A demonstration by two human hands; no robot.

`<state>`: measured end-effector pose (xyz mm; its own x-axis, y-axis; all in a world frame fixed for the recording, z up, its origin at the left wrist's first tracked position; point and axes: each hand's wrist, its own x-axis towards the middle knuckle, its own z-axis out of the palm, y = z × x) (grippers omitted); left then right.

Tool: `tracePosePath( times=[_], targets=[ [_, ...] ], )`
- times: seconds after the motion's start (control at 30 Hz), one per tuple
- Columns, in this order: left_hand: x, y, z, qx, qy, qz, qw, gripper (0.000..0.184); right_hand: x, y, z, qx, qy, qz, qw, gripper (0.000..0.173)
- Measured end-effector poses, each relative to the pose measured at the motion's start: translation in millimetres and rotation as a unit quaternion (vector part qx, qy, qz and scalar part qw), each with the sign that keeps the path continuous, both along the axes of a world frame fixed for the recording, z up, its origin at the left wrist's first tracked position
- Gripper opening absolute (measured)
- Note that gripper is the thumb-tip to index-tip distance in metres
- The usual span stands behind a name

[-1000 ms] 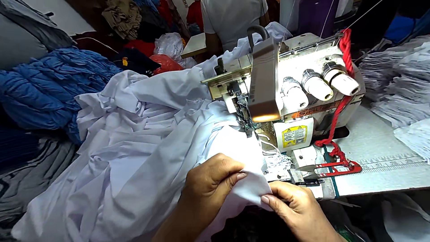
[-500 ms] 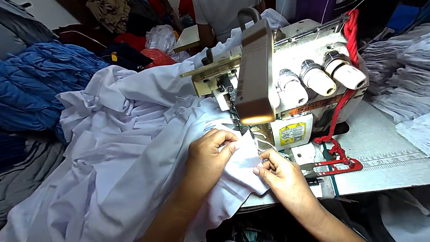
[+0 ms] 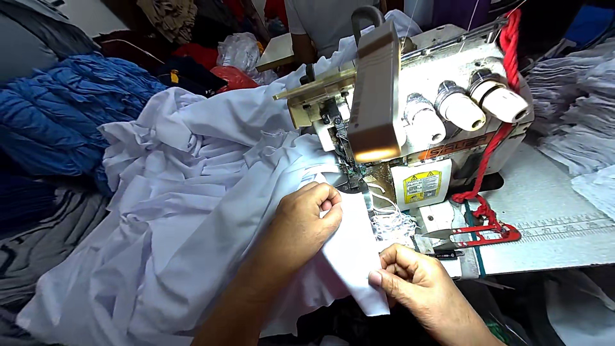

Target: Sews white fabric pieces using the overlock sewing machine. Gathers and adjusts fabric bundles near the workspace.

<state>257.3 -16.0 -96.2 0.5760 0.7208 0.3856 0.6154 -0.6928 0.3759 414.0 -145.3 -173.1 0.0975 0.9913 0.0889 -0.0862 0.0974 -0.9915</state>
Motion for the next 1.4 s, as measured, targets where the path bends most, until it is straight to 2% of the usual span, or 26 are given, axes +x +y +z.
tracePosePath(
  times=[0.5, 0.8, 0.9, 0.97, 1.07, 1.13, 1.2, 1.27, 1.4],
  targets=[
    [13.3, 19.7, 16.0, -0.108, 0.023, 0.021, 0.994, 0.015, 1.7, 9.9, 8.7, 0.006, 0.041, -0.021, 0.999, 0.011],
    [17.5, 31.1, 11.0, -0.07, 0.008, 0.002, 0.997, 0.013, 4.5, 23.0, 7.3, -0.002, -0.042, -0.079, 0.996, 0.011],
    [17.0, 28.8, 5.5, -0.027, 0.005, -0.007, 1.0, 0.009, 2.8, 18.7, 3.9, -0.001, -0.028, -0.062, 0.998, 0.007],
    [14.9, 23.6, -1.3, 0.037, 0.009, -0.009, 0.999, 0.006, -0.6, 14.2, -0.2, 0.002, -0.008, -0.041, 0.999, 0.006],
    [6.8, 6.3, -10.8, 0.164, 0.019, -0.019, 0.986, 0.023, -4.3, 5.8, -7.7, -0.003, 0.014, -0.009, 1.0, 0.008],
    [-5.8, -12.2, -20.9, 0.208, 0.003, -0.052, 0.977, 0.025, -5.6, 0.0, -10.0, -0.003, 0.043, -0.009, 0.999, 0.011],
    [-18.9, -33.1, -37.1, 0.217, -0.029, -0.088, 0.972, 0.02, -5.1, -4.8, -9.3, 0.006, 0.082, -0.012, 0.997, 0.015],
    [-26.4, -49.7, -55.6, 0.209, -0.048, -0.115, 0.97, 0.022, -4.5, -8.4, -6.4, 0.015, 0.102, -0.009, 0.995, 0.019],
    [-31.9, -62.7, -77.4, 0.192, -0.071, -0.138, 0.969, 0.027, -5.2, -14.1, 2.0, 0.03, 0.085, 0.003, 0.996, 0.032]
  ],
)
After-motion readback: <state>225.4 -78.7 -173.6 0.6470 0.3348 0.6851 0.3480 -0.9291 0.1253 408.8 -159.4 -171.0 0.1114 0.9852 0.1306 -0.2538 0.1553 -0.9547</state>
